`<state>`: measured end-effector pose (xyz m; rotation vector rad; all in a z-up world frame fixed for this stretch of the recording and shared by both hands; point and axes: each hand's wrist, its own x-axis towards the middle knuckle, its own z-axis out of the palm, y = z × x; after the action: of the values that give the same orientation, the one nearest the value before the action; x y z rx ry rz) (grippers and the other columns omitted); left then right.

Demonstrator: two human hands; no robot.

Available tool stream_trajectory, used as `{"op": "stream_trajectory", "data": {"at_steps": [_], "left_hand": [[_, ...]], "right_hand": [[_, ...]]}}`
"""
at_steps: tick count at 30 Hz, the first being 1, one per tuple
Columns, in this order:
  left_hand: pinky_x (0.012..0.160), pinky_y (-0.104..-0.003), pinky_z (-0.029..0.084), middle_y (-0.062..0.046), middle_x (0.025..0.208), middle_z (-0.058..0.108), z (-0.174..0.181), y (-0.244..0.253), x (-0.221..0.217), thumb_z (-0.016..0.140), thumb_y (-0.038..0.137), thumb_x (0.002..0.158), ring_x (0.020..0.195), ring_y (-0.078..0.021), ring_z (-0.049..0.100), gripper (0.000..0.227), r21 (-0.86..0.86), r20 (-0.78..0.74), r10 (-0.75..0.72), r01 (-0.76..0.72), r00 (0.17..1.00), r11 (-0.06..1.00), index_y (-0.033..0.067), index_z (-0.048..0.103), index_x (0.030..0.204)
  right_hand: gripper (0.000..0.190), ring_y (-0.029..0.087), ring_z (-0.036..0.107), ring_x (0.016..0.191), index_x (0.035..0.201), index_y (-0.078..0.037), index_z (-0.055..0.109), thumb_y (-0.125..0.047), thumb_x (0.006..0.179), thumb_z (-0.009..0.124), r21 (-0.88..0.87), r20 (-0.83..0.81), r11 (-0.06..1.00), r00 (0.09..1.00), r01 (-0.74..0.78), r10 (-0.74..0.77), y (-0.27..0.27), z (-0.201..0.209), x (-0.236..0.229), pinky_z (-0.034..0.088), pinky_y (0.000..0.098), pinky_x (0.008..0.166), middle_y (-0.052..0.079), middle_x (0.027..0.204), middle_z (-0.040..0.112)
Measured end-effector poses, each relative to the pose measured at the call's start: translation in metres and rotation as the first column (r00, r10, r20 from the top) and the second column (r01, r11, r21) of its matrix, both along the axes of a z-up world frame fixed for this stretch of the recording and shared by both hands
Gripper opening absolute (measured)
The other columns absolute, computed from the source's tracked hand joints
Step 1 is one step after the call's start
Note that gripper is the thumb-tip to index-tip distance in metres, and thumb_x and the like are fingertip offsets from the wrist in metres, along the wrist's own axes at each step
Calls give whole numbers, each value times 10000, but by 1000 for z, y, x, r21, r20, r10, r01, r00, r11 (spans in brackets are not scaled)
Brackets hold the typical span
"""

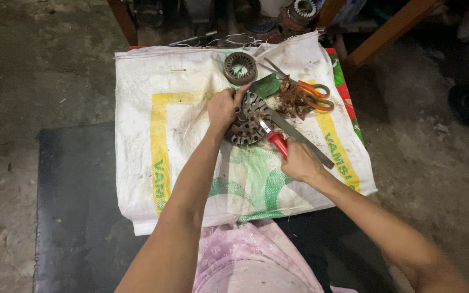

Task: The person uses red pliers to scrape and remove debris from a circular metal component with radial slots. The person holds the component steady with one hand while using the pliers to pick out material from the slots, working methodically around the object.

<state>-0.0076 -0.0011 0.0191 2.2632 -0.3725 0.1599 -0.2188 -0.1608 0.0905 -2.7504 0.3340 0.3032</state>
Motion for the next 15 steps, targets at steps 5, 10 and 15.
{"op": "stream_trajectory", "data": {"at_steps": [5, 10, 15], "left_hand": [[714, -520, 533, -228, 757, 706, -4, -2, -1, 482, 710, 947, 780, -421, 707, 708, -9, -32, 11, -11, 999, 1000, 77, 757, 790], [718, -531, 529, -233, 775, 710, -2, 2, 0, 490, 697, 944, 796, -428, 707, 691, -11, 13, 32, -31, 999, 999, 78, 764, 804], [721, -530, 528, -231, 794, 717, 0, -1, 0, 482, 693, 947, 817, -425, 709, 692, -8, -36, 6, -6, 999, 1000, 77, 765, 809]], "right_hand": [[364, 484, 680, 874, 1069, 103, 531, -99, 784, 631, -67, 183, 997, 983, 35, -22, 11, -22, -10, 555, 526, 805, 351, 947, 643], [330, 472, 607, 909, 1077, 86, 513, -113, 831, 609, -304, 356, 952, 932, 42, 72, 16, -36, -14, 507, 569, 792, 306, 996, 570], [433, 348, 574, 866, 1204, 104, 513, -121, 839, 576, -585, 197, 797, 927, -149, 318, -22, -14, 3, 470, 507, 789, 239, 981, 547]]}}
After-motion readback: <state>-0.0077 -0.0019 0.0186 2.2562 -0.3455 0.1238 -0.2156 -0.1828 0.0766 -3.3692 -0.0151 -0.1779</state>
